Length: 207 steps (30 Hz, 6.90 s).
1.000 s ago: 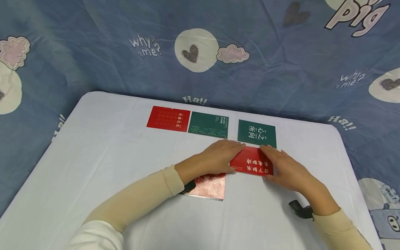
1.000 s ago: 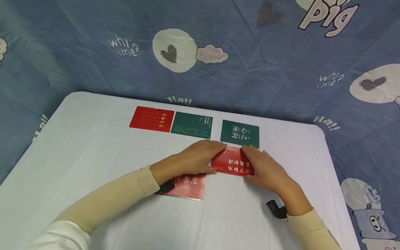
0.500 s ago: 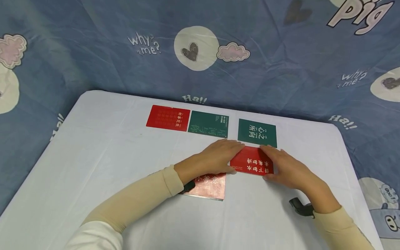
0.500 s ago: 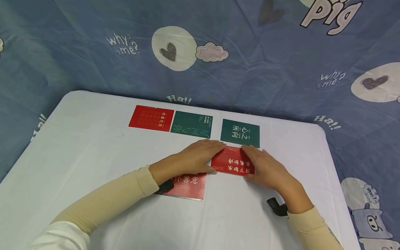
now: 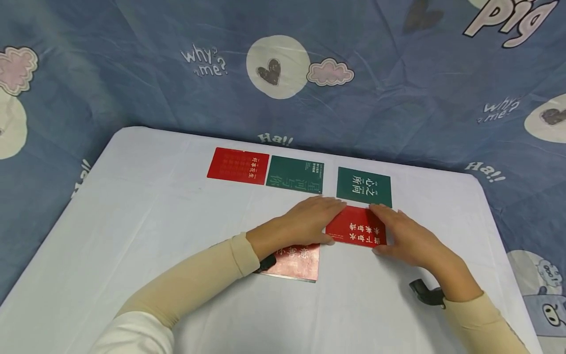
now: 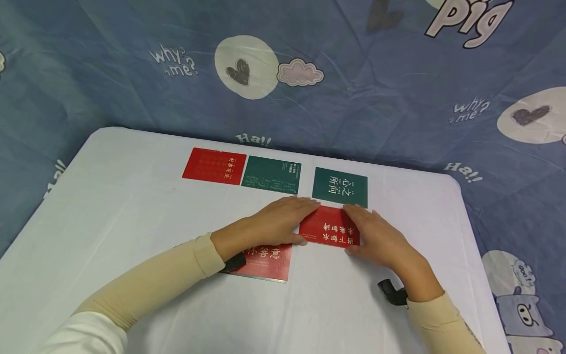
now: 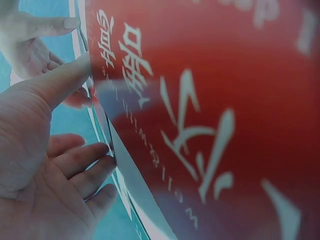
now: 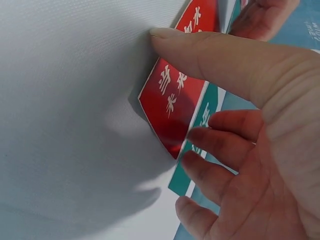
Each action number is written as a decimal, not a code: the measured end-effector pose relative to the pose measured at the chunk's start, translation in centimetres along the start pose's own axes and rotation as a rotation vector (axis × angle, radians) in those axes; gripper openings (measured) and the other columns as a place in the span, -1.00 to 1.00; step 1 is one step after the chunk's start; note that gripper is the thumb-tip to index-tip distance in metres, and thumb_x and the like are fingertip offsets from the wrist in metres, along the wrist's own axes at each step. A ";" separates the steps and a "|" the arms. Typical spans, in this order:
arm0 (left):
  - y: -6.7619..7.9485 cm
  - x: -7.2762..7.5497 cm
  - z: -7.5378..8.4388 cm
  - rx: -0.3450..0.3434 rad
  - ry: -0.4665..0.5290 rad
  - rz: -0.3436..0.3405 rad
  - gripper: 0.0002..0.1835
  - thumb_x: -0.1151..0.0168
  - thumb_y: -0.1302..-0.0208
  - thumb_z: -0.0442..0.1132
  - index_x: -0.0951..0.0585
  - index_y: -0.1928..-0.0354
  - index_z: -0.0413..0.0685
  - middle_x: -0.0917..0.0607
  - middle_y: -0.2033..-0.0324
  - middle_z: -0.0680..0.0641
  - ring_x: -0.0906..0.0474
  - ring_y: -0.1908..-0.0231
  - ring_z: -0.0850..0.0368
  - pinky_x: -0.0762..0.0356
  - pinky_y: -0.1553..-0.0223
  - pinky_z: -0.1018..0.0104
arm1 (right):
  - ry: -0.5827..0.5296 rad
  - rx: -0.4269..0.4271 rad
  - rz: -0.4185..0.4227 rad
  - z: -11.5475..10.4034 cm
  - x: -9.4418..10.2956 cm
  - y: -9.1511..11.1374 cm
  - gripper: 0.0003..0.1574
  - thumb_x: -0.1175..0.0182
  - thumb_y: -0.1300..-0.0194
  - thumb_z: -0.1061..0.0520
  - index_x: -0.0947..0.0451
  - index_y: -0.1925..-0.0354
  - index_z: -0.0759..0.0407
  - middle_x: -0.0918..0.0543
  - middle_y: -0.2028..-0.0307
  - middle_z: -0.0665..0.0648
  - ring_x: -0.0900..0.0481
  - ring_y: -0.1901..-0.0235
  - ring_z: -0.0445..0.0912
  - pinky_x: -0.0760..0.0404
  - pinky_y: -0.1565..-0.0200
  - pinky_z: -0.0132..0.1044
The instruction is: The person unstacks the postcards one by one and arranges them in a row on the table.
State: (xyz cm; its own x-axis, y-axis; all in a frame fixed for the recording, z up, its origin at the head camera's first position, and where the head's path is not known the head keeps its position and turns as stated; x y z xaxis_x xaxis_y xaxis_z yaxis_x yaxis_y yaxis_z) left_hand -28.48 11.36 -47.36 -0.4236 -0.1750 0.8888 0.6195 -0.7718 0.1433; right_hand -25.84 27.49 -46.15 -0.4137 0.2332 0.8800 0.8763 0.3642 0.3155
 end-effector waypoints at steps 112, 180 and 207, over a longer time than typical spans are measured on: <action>16.5 0.6 -3.2 -0.054 -0.102 0.158 -0.13 -0.60 -0.14 0.02 -0.50 -0.43 -0.23 -0.58 -0.35 -0.16 -0.50 -0.35 -0.09 -0.46 -0.37 -0.02 | 0.226 0.336 0.138 -16.1 -6.6 0.5 0.24 -0.61 -0.02 -0.30 -0.39 -0.50 0.20 -0.51 -0.41 0.18 -0.44 -0.42 0.11 -0.32 -0.46 0.10; 13.5 5.6 -4.7 -0.056 -0.166 0.161 -0.12 -0.54 -0.21 0.06 -0.44 -0.49 -0.16 -0.50 -0.43 -0.18 -0.39 -0.43 -0.13 -0.29 -0.48 -0.04 | 0.202 0.348 0.166 -14.8 -0.5 -2.3 0.22 -0.62 -0.08 -0.15 -0.31 -0.53 0.25 -0.46 -0.45 0.23 -0.37 -0.46 0.14 -0.28 -0.47 0.18; 10.7 5.1 -8.1 -0.025 -0.130 0.118 -0.06 -0.55 -0.20 0.06 -0.38 -0.54 -0.11 -0.46 -0.46 -0.15 -0.35 -0.46 -0.13 -0.31 -0.46 -0.07 | 0.126 0.322 0.122 -12.9 -0.7 -6.0 0.18 -0.59 -0.15 -0.15 -0.29 -0.55 0.23 -0.44 -0.46 0.18 -0.33 -0.49 0.08 -0.17 -0.52 0.12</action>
State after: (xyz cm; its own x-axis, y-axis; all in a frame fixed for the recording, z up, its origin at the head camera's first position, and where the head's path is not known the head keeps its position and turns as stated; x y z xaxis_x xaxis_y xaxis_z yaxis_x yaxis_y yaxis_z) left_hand -29.40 -2.73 -44.84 -0.2593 -0.1858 0.9478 0.6423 -0.7660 0.0255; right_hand -27.66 13.52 -44.06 -0.2596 0.1870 0.9474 0.7866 0.6101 0.0951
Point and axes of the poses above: each hand's wrist, its own y-axis away from the middle knuckle, its own x-axis out of the back of the hand, z = x × y, the point moved 9 cm from there along -y, towards the middle knuckle
